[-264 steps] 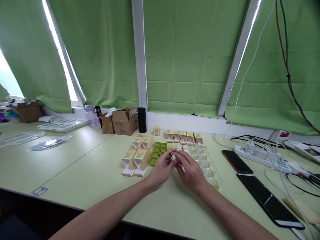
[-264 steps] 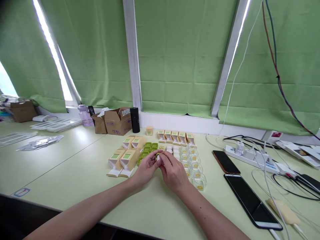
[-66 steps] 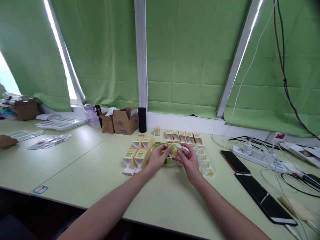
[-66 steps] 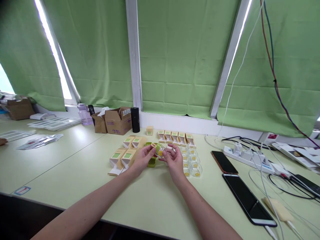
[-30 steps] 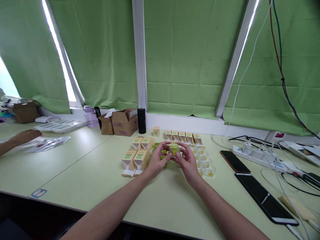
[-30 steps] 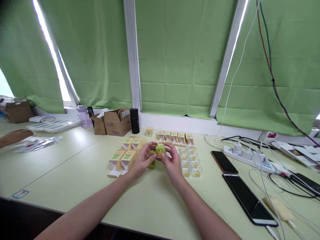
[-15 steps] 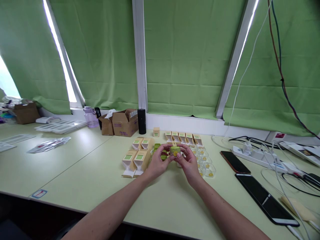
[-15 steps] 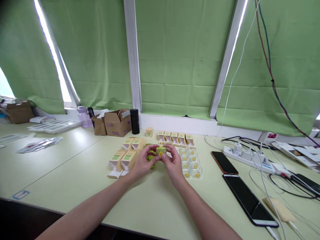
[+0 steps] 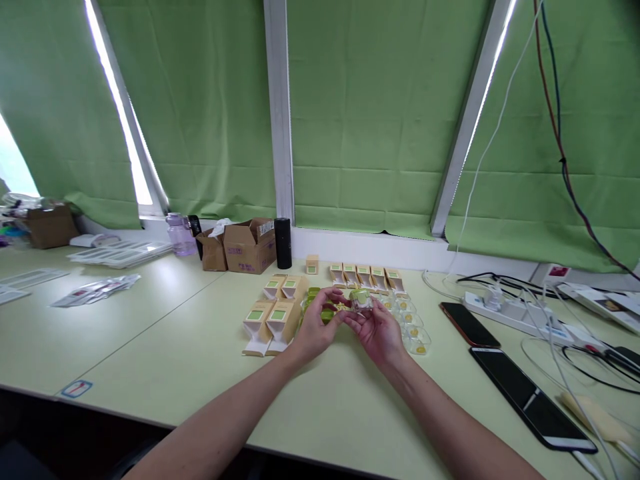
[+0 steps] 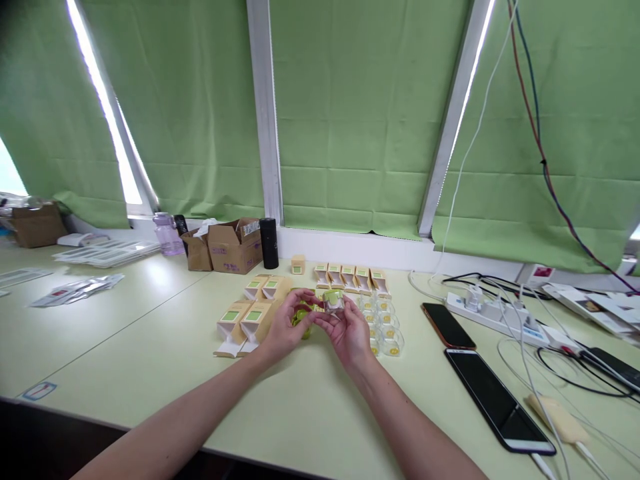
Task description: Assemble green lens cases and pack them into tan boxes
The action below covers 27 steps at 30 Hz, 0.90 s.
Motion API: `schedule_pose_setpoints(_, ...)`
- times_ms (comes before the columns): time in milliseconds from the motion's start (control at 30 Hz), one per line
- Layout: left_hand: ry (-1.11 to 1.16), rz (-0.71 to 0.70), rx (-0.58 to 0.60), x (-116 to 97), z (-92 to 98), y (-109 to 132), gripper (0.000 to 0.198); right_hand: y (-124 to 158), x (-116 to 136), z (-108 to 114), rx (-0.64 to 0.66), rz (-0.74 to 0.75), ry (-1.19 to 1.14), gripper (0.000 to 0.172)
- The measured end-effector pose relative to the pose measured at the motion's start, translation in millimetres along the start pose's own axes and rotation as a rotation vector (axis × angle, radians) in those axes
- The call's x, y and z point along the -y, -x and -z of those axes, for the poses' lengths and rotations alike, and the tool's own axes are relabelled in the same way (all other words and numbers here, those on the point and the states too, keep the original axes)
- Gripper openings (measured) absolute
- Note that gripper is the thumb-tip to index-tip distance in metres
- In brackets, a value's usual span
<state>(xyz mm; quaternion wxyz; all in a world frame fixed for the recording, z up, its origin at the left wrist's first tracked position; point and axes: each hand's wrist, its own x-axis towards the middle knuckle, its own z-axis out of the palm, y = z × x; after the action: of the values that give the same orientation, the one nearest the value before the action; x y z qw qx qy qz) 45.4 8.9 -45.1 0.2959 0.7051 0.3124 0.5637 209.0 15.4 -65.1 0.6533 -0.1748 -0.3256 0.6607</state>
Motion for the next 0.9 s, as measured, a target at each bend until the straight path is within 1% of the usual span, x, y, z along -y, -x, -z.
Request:
schedule_pose_setpoints(167,0.006,-0.005,-0.014,-0.5,1.7,-0.9,0.027,1.3,2.7,-2.2,0.001,-0.024,-0.001,0.029)
schedule_pose_setpoints(367,0.004,0.055,-0.035,2.0,2.3,-3.3,0.032,4.1,7.0,-8.9,-0.008,0.004,0.029,0.037)
schedule_pose_setpoints(567,0.014,0.096,-0.016,4.0,2.1,-5.4,0.042,8.7,7.6,-13.3,-0.052,0.065,0.094,0.049)
schedule_pose_setpoints(767,0.039,0.101,0.017,5.5,2.1,-6.2,0.063,10.1,7.7,-12.7,-0.096,0.131,0.197,0.060)
schedule_pose_setpoints(900,0.030,0.117,0.057,6.0,2.0,-5.4,0.066,9.4,7.9,-14.3,-0.085,0.179,0.251,0.067)
